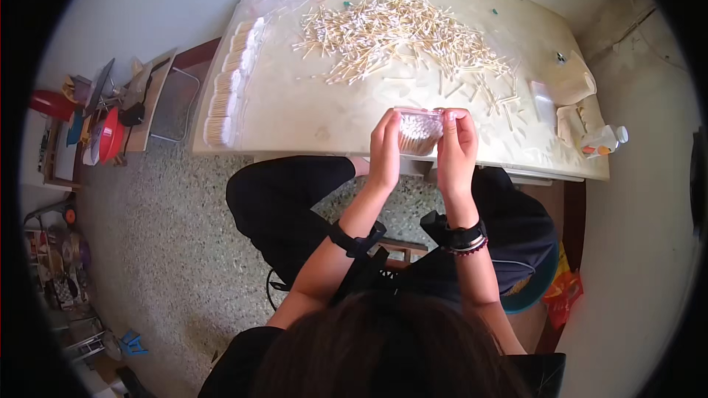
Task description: Manually packaging cotton swabs into small plastic bags.
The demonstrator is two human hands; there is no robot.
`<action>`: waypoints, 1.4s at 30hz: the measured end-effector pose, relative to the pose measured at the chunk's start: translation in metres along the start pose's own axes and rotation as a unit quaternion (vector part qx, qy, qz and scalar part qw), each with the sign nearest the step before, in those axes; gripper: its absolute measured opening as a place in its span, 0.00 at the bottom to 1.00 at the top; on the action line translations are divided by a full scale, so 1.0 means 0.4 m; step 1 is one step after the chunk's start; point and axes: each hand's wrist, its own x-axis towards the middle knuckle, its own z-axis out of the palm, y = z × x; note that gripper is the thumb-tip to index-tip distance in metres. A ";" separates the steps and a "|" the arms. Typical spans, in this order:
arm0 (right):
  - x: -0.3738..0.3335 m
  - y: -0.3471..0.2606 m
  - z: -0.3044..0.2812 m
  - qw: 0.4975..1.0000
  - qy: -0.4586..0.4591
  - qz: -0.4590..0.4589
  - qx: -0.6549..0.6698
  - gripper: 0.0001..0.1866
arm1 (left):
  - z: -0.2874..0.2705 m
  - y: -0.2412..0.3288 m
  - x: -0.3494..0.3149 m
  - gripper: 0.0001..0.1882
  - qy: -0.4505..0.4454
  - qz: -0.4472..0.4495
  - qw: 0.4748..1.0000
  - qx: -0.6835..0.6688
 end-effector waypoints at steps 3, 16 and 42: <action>-0.016 0.003 0.031 0.998 0.039 -0.039 0.011 0.07 | 0.022 0.007 -0.010 0.18 0.055 0.012 0.998 0.006; -0.045 -0.082 0.084 0.993 0.041 -0.088 0.066 0.08 | 0.092 0.063 -0.039 0.18 0.049 0.054 0.996 0.045; 0.337 -0.194 0.071 0.994 -0.074 0.022 -0.080 0.10 | 0.050 0.249 0.345 0.20 -0.082 0.099 0.962 0.242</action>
